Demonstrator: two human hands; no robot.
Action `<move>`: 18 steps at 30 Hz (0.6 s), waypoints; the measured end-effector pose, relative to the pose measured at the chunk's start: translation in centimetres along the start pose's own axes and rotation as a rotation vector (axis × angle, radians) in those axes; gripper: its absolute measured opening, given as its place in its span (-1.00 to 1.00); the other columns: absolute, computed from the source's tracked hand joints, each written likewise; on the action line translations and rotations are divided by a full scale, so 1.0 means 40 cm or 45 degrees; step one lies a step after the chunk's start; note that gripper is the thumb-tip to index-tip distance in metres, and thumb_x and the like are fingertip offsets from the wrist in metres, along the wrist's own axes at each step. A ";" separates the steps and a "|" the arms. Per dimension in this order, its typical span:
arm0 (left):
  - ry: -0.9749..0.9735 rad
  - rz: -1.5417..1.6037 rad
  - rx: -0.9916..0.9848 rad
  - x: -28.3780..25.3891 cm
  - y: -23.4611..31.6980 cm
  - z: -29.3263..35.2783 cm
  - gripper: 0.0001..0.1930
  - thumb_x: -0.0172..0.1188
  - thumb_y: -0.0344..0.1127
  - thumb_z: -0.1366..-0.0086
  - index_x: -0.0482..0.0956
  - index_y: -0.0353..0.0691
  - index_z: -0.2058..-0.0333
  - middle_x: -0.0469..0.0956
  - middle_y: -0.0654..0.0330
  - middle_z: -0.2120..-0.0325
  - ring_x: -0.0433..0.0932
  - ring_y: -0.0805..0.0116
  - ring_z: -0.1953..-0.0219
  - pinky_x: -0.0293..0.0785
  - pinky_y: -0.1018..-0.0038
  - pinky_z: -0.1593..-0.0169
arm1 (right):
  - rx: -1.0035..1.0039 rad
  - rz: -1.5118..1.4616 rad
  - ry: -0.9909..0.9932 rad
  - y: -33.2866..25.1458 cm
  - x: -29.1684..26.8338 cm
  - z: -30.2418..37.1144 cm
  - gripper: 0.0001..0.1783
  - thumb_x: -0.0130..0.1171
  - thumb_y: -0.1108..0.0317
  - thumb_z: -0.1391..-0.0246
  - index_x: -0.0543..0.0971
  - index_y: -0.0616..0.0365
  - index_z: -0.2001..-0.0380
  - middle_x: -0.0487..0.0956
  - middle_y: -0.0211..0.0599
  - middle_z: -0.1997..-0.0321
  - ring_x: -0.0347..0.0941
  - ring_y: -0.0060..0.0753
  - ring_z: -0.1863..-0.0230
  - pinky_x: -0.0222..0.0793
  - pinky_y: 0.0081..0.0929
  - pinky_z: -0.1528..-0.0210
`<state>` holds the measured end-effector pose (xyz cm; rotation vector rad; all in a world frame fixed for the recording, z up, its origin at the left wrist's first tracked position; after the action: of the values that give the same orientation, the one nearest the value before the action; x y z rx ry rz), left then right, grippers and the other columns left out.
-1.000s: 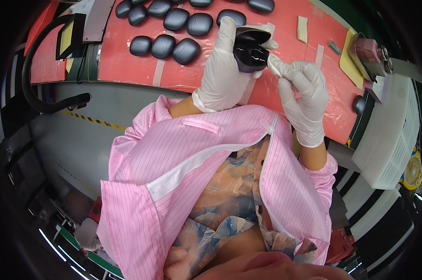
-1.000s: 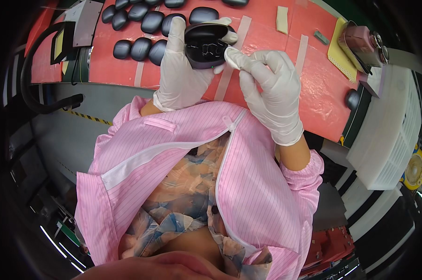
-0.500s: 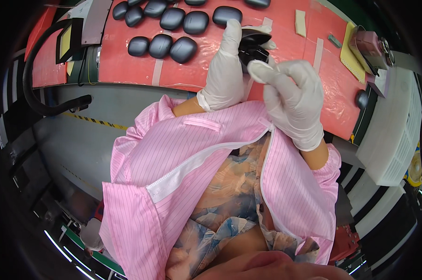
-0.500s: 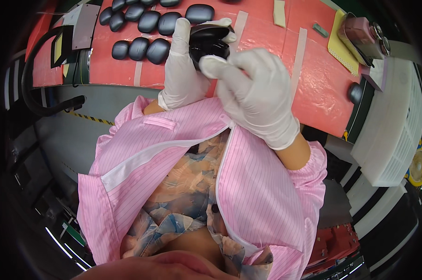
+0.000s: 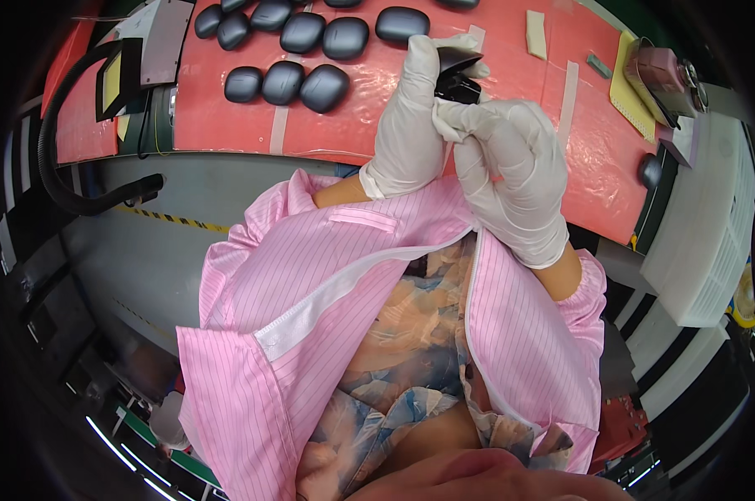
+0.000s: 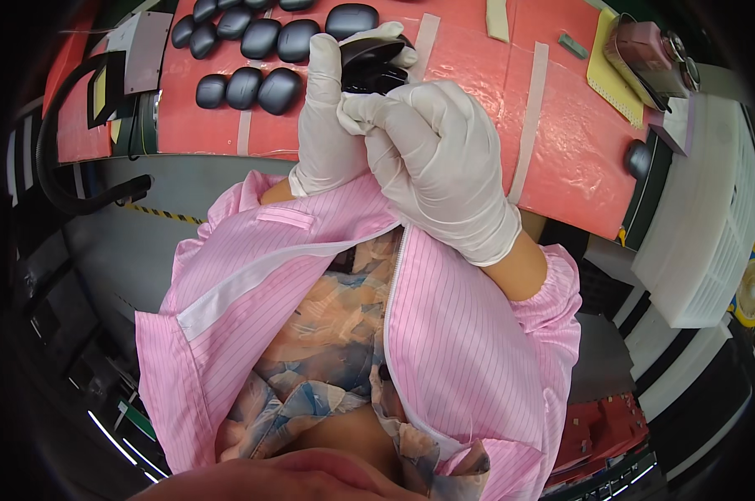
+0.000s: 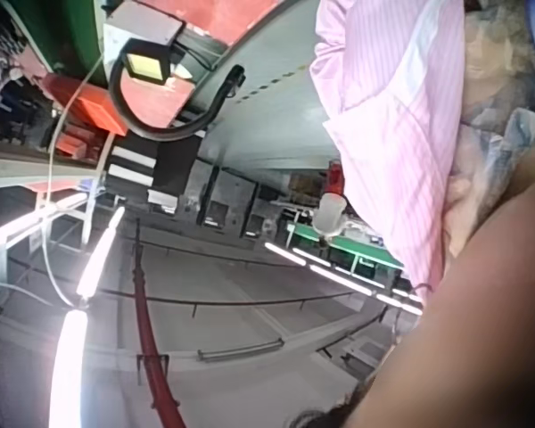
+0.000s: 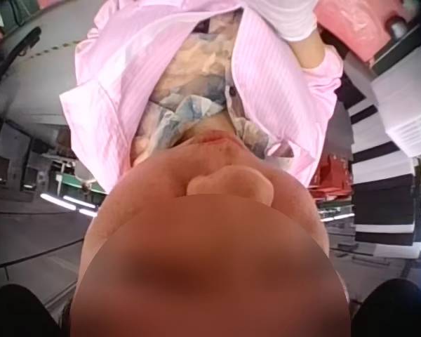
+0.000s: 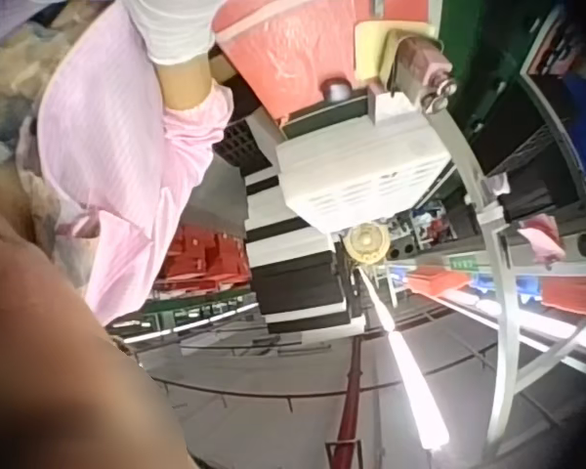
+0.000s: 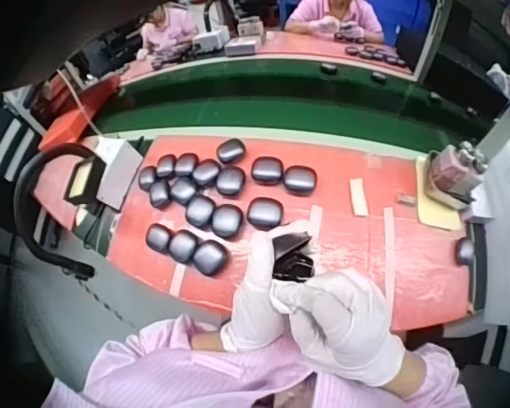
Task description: Cleaning and assembling small electronic cases and internal components on a production line.
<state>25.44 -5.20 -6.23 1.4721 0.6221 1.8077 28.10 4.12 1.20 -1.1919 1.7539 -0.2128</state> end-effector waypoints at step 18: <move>-0.066 0.084 -0.062 0.010 -0.024 -0.027 -0.31 -0.24 0.33 -0.33 0.43 -0.26 0.05 0.53 0.15 0.30 0.53 0.42 0.41 0.32 0.60 0.43 | 0.680 0.234 -0.127 0.243 -0.092 0.169 -0.76 0.16 0.56 -0.05 0.61 0.18 0.17 0.55 -0.30 0.28 0.47 -0.37 0.26 0.36 -0.51 0.12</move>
<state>24.57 -4.20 -6.94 1.5178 0.5060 1.8165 27.57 14.31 -5.87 -0.6417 1.5722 -0.4697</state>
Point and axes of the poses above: each hand's wrist, its own z-axis away from the middle knuckle, its own x-axis out of the palm, y = z × x, the point moved 5 cm from there along -z, towards the middle knuckle
